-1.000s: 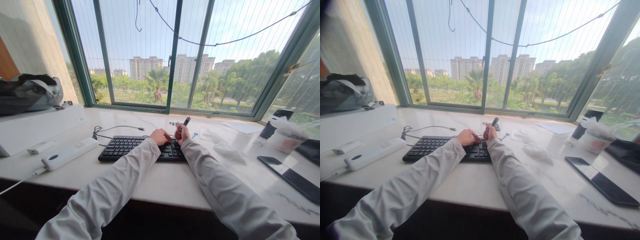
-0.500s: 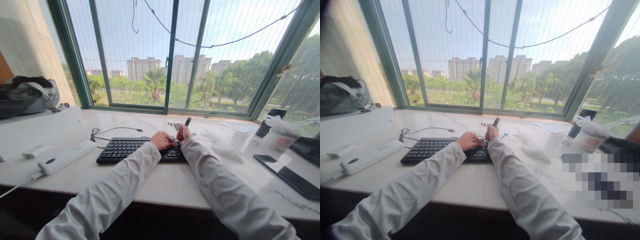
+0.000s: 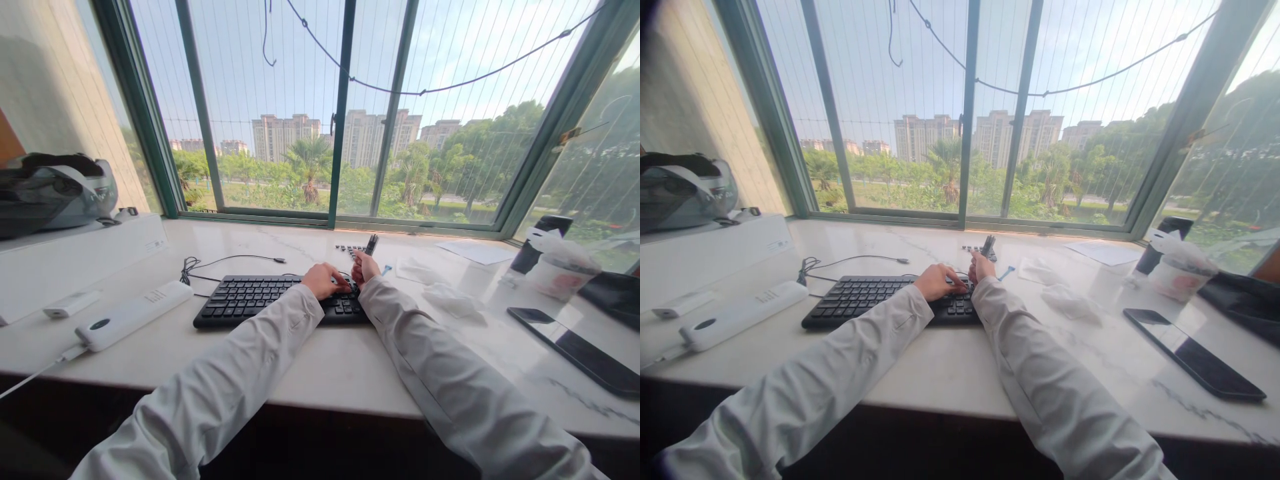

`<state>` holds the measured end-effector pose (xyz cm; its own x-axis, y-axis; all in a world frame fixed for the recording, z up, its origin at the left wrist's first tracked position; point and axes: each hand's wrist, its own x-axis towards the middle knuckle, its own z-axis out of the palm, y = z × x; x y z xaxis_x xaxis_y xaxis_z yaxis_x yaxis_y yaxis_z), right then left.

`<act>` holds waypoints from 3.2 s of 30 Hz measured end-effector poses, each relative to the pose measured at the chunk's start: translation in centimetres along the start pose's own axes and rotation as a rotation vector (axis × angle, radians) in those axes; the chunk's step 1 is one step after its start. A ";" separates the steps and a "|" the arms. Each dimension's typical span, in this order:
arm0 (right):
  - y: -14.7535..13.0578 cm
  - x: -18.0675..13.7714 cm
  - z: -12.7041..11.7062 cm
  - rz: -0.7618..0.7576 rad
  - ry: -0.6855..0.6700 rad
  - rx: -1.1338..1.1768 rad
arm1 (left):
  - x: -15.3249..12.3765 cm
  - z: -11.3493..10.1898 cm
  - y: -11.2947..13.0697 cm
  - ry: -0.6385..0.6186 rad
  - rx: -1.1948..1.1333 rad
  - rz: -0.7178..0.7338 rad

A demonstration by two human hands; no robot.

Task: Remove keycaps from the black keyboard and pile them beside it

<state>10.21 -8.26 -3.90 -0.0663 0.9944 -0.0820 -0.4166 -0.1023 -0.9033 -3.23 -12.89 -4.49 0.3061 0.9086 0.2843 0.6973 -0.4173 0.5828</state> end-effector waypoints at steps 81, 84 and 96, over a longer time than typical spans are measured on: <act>1.8 -1.9 0.7 -0.352 -0.114 -0.097 | 0.2 -0.3 -0.3 -0.079 0.012 -0.093; 1.9 -1.9 0.7 -0.352 -0.130 -0.097 | 0.2 -0.5 -0.2 -0.121 -0.010 -0.072; 2.0 -2.1 0.6 -0.397 -0.130 -0.128 | 0.2 -0.1 -0.5 -0.074 0.014 -0.068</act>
<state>8.95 -10.60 -5.27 -0.0405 0.9437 0.3284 -0.3172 0.2995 -0.8998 -3.58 -12.51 -4.63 0.3048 0.9338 0.1872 0.7271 -0.3551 0.5875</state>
